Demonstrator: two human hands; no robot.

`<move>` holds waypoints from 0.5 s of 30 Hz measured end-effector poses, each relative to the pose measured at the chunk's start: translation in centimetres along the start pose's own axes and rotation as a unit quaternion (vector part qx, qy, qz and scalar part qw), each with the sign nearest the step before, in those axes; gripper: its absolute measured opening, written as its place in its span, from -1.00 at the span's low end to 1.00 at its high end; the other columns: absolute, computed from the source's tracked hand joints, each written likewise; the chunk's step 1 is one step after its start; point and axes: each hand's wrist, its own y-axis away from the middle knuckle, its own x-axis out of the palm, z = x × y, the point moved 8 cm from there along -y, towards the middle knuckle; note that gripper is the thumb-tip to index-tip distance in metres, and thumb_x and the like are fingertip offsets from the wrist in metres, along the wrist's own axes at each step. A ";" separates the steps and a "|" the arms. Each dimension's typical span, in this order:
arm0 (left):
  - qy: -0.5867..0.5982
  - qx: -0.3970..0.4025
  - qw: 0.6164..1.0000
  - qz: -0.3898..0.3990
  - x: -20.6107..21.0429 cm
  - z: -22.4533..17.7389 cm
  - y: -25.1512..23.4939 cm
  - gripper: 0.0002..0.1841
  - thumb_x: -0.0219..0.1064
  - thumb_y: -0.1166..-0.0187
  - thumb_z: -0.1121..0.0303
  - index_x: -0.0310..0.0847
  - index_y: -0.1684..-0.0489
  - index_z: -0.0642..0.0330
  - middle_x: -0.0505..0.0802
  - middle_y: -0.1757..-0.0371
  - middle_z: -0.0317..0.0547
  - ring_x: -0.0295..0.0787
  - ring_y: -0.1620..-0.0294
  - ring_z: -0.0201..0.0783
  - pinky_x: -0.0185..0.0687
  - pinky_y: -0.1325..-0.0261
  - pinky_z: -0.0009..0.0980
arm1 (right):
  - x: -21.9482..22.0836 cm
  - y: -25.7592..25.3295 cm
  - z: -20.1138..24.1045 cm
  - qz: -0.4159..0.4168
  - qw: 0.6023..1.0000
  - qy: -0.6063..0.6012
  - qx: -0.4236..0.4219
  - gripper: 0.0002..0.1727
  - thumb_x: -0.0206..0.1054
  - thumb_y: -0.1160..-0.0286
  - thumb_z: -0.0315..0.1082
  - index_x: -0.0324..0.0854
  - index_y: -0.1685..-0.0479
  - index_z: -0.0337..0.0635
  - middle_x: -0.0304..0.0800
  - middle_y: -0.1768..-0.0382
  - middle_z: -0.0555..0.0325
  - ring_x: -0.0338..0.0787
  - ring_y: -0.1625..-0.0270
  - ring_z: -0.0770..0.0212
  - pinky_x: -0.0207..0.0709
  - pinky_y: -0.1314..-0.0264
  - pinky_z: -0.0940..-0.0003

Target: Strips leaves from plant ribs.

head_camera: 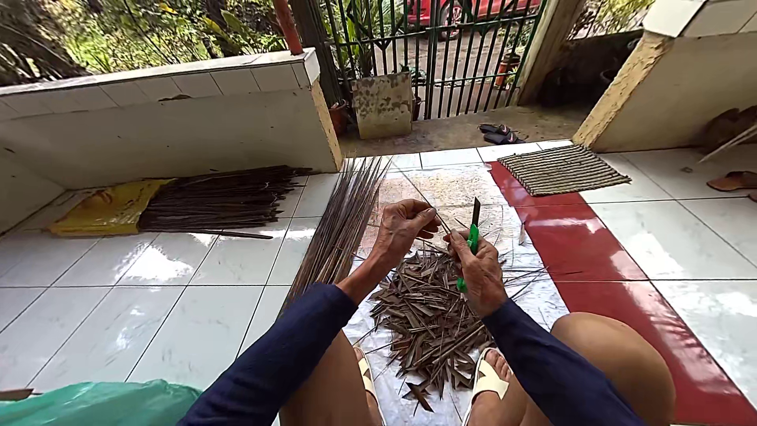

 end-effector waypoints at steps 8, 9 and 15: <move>0.080 -0.044 0.996 0.003 1.8 0.2 -0.1 -0.82 0.33 -0.70 0.46 0.68 -0.10 0.39 0.91 0.24 0.17 0.91 0.30 -0.14 0.86 0.11 -0.28 | 1.9 1.0 -0.3 0.046 0.999 -0.015 -0.022 -0.73 0.28 -0.74 -0.17 0.73 0.05 -0.20 0.58 0.55 0.27 0.41 0.64 0.40 0.30 0.62 0.51; 0.085 -0.049 0.995 -0.001 1.6 0.1 -0.1 -0.81 0.33 -0.69 0.47 0.68 -0.10 0.39 0.91 0.24 0.18 0.91 0.32 -0.13 0.86 0.14 -0.28 | 1.6 0.7 -0.2 0.054 0.998 0.009 -0.033 -0.71 0.28 -0.74 -0.12 0.74 0.06 -0.17 0.58 0.55 0.27 0.44 0.63 0.39 0.33 0.60 0.49; 0.094 -0.100 0.990 0.021 0.5 0.5 0.2 -0.74 0.36 -0.69 0.39 0.74 -0.19 0.35 0.91 0.19 0.17 0.90 0.33 -0.11 0.88 0.22 -0.24 | -1.4 -1.1 1.9 0.017 0.992 0.087 -0.089 -0.65 0.26 -0.72 0.04 0.76 -0.15 0.04 0.61 0.51 0.26 0.48 0.59 0.31 0.38 0.55 0.36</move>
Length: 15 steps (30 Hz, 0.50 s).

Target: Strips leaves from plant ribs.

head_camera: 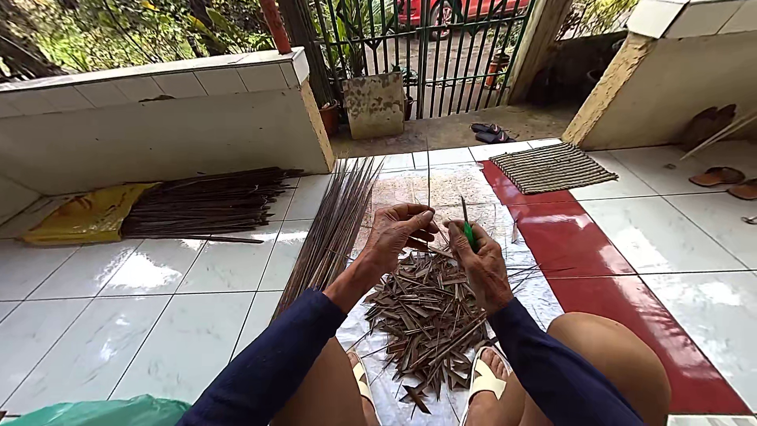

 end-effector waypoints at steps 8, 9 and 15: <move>-0.052 -0.061 0.991 0.105 3.1 2.1 1.6 -0.76 0.34 -0.69 0.45 0.76 -0.16 0.41 0.92 0.21 0.20 0.92 0.31 -0.11 0.88 0.21 -0.29 | -1.1 -1.2 0.5 -0.001 0.996 -0.084 -0.003 -0.77 0.40 -0.65 -0.20 0.79 -0.07 -0.12 0.77 0.37 0.23 0.50 0.60 0.42 0.35 0.60 0.54; -0.053 -0.061 0.991 0.109 3.0 2.2 1.7 -0.76 0.34 -0.70 0.46 0.75 -0.16 0.42 0.92 0.20 0.21 0.93 0.30 -0.10 0.89 0.20 -0.28 | -1.1 -1.2 0.5 -0.002 0.996 -0.088 0.003 -0.78 0.41 -0.64 -0.20 0.79 -0.03 -0.12 0.76 0.40 0.23 0.48 0.61 0.42 0.32 0.61 0.55; -0.085 -0.058 0.987 0.126 2.8 2.7 2.3 -0.80 0.38 -0.63 0.54 0.74 -0.08 0.49 0.92 0.16 0.21 0.94 0.22 -0.06 0.92 0.07 -0.21 | -2.5 -1.5 0.7 -0.036 0.997 -0.069 -0.002 -0.81 0.42 -0.63 -0.21 0.80 0.04 -0.13 0.75 0.43 0.24 0.54 0.55 0.42 0.36 0.56 0.54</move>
